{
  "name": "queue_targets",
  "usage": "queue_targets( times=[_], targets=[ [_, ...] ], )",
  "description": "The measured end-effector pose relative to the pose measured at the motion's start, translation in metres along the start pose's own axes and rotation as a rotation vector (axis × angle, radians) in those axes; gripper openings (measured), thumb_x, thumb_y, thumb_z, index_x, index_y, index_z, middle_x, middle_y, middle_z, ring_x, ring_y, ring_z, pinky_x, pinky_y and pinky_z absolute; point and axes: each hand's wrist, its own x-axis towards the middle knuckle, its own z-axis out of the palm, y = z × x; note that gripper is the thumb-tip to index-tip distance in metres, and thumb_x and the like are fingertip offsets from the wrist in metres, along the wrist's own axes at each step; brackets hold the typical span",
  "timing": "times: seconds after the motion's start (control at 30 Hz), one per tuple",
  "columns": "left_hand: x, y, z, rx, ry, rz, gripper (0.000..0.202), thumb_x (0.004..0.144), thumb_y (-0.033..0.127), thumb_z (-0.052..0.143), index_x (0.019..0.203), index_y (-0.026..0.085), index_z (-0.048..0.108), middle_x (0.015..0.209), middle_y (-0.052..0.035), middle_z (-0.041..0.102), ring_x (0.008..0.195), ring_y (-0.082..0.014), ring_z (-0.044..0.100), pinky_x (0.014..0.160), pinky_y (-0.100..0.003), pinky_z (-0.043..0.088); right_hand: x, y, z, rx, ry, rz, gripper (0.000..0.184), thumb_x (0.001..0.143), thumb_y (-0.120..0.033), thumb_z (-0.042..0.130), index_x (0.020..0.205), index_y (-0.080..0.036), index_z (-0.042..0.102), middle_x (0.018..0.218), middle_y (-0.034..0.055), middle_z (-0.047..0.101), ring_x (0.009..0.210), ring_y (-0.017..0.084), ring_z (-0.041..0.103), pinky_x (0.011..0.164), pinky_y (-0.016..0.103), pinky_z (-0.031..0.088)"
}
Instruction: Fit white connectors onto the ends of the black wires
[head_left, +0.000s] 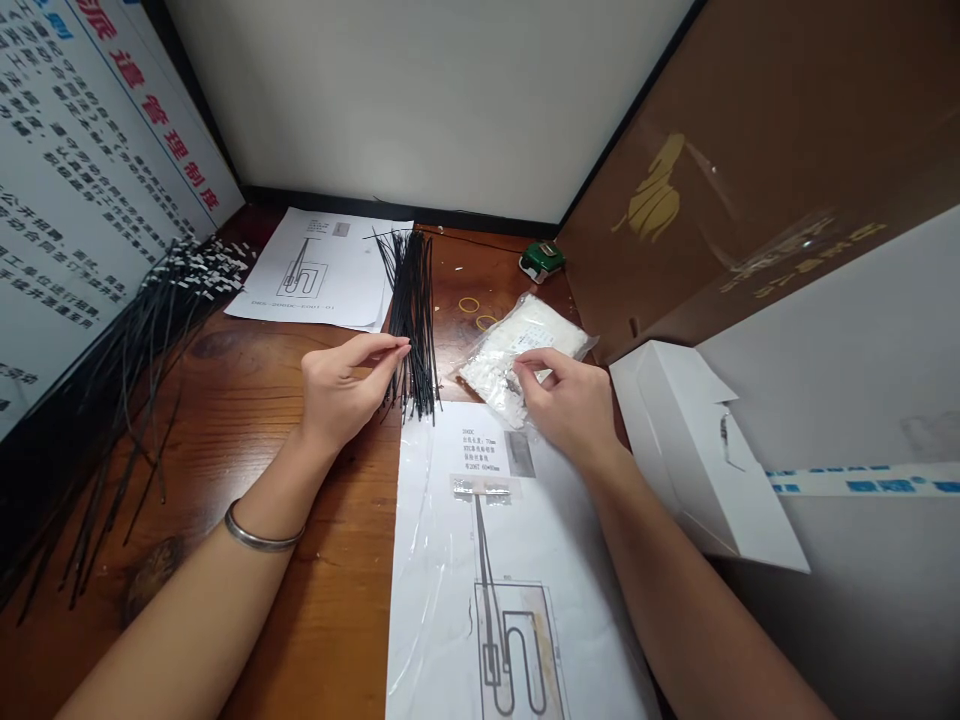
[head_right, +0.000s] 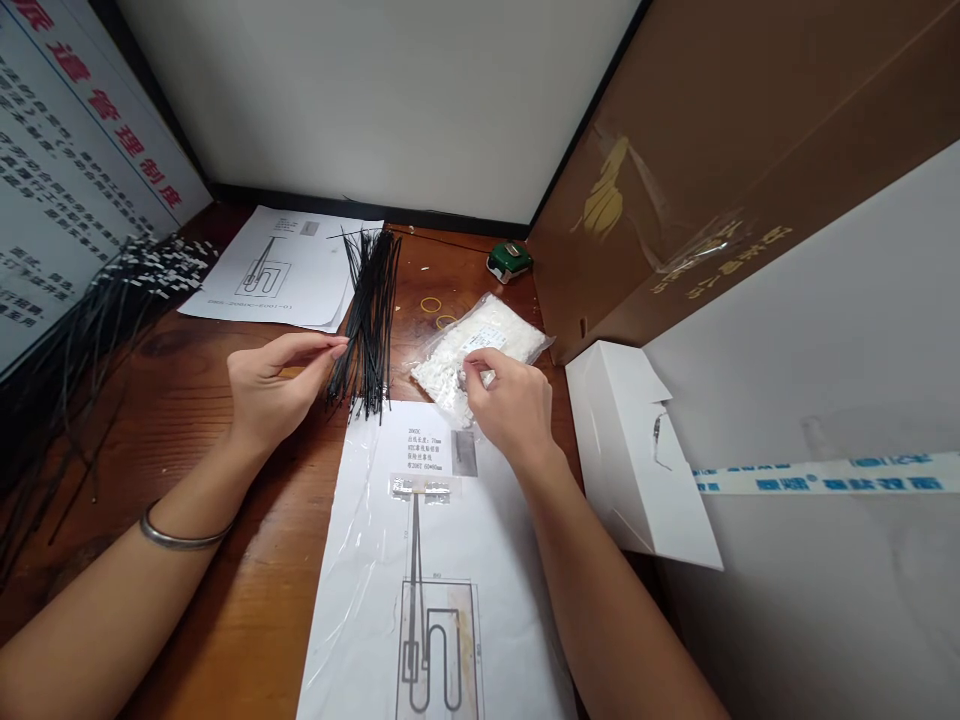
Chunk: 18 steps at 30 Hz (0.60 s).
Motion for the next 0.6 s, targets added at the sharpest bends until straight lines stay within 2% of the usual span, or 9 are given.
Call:
queue_targets(
  times=[0.2,0.33,0.43,0.53,0.6],
  targets=[
    [-0.001,0.001,-0.006,0.116,-0.072,0.216,0.002,0.082,0.019,0.067,0.082,0.017,0.068,0.073,-0.0007,0.076,0.059,-0.0106,0.069,0.056,-0.019,0.054,-0.001,0.002,0.003,0.118,0.039,0.018,0.017,0.078,-0.03,0.059,0.078,-0.021,0.073,0.064,0.0014,0.07,0.05,0.016,0.057,0.06,0.029,0.044],
    [-0.001,-0.002,-0.008,0.204,-0.134,0.315,0.004,0.082,0.017,0.067,0.078,0.017,0.067,0.066,0.0005,0.073,0.051,-0.0095,0.066,0.048,-0.018,0.047,-0.001,0.005,0.004,0.115,0.063,0.014,0.015,0.079,-0.029,0.059,0.079,-0.02,0.071,0.067,0.0017,0.071,0.05,0.016,0.06,0.061,0.03,0.046],
    [-0.002,-0.006,-0.009,0.224,-0.149,0.3,0.003,0.082,0.018,0.066,0.079,0.019,0.068,0.066,0.0004,0.074,0.054,-0.0107,0.067,0.05,-0.019,0.048,0.0,0.005,0.002,0.131,0.06,0.011,0.012,0.079,-0.027,0.059,0.079,-0.02,0.069,0.075,0.0026,0.073,0.052,0.016,0.062,0.061,0.03,0.046],
    [-0.001,-0.006,-0.009,0.18,-0.135,0.241,0.005,0.083,0.017,0.065,0.079,0.019,0.068,0.072,-0.0017,0.075,0.062,-0.0123,0.07,0.055,-0.019,0.051,0.0,-0.003,-0.002,0.144,0.095,0.025,0.009,0.079,-0.026,0.06,0.076,-0.02,0.066,0.064,0.0005,0.068,0.046,0.014,0.056,0.059,0.031,0.046],
    [-0.002,-0.002,-0.01,0.151,-0.112,0.225,0.008,0.084,0.016,0.063,0.079,0.019,0.069,0.078,-0.0032,0.077,0.068,-0.0133,0.072,0.058,-0.019,0.053,-0.003,-0.018,-0.004,0.265,0.103,0.061,0.01,0.08,-0.029,0.06,0.077,-0.02,0.064,0.059,-0.0007,0.065,0.04,0.012,0.049,0.052,0.029,0.044]
  ],
)
